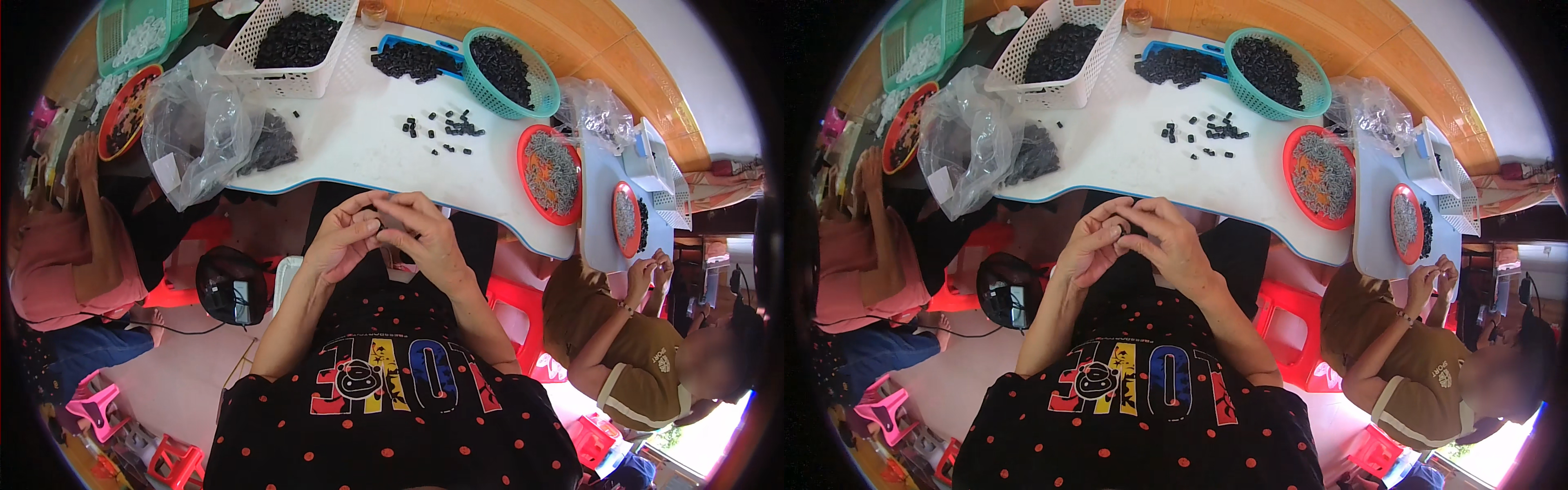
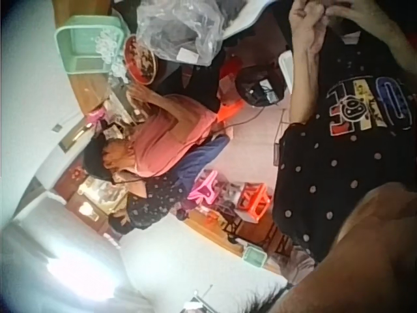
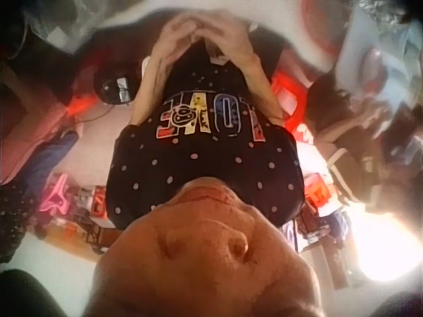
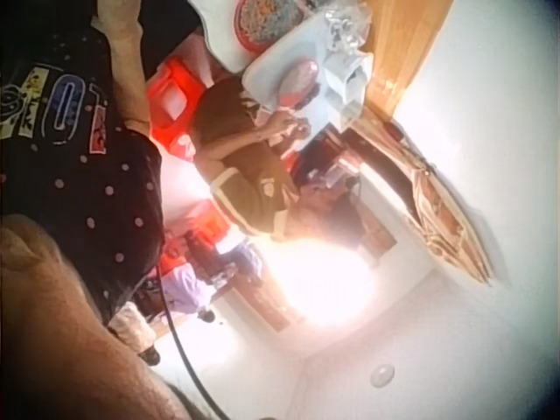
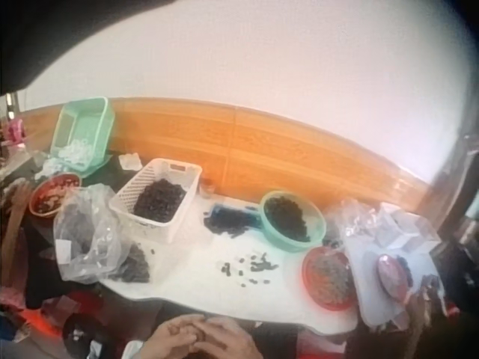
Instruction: Sorting and inspecting small black and orange components at a shared workshop table.
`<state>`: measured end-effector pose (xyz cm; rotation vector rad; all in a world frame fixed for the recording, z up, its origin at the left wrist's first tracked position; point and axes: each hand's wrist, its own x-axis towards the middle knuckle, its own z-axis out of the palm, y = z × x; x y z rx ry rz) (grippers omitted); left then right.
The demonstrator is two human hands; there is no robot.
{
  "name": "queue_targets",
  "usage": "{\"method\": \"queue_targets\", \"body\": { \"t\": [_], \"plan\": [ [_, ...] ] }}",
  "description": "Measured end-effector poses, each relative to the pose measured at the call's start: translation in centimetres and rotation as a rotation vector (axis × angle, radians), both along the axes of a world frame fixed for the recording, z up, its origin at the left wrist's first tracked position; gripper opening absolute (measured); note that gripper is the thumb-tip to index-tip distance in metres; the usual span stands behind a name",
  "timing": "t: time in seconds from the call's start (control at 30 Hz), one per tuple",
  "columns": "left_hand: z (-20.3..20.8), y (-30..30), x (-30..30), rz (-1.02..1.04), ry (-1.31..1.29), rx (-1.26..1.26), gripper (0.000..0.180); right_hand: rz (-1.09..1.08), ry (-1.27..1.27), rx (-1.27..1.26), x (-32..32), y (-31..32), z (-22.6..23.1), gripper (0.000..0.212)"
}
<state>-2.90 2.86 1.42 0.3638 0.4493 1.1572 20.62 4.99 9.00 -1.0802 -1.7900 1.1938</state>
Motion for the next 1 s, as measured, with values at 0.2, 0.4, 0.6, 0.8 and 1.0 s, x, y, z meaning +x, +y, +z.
{"method": "queue_targets", "body": {
  "t": [0.2, 0.4, 0.6, 0.8, 1.0],
  "plan": [
    [-1.3, -0.4, -1.3, -0.158, 0.058, -0.031, 0.071, 0.149, -0.032, 0.183, 0.9, 0.0, -1.4, 0.039],
    [-1.2, -0.1, -0.3, -0.198, 0.073, -0.117, 0.069, 0.08, 0.028, 0.098, 0.7, -0.7, -3.8, 0.035],
    [-1.6, 0.1, 0.7, -0.125, -0.024, -0.158, 0.053, 0.034, 0.25, -0.196, 1.9, -1.1, -5.4, 0.052],
    [1.1, 7.9, -6.0, 0.114, 0.298, -0.147, 0.032, -0.154, 0.221, -0.344, 9.0, -4.2, -12.9, 0.053],
    [11.2, 26.7, -15.5, 0.459, 0.375, 0.07, 0.04, -0.518, -0.219, -0.231, 16.7, -8.2, -23.7, 0.041]
  ]
}}
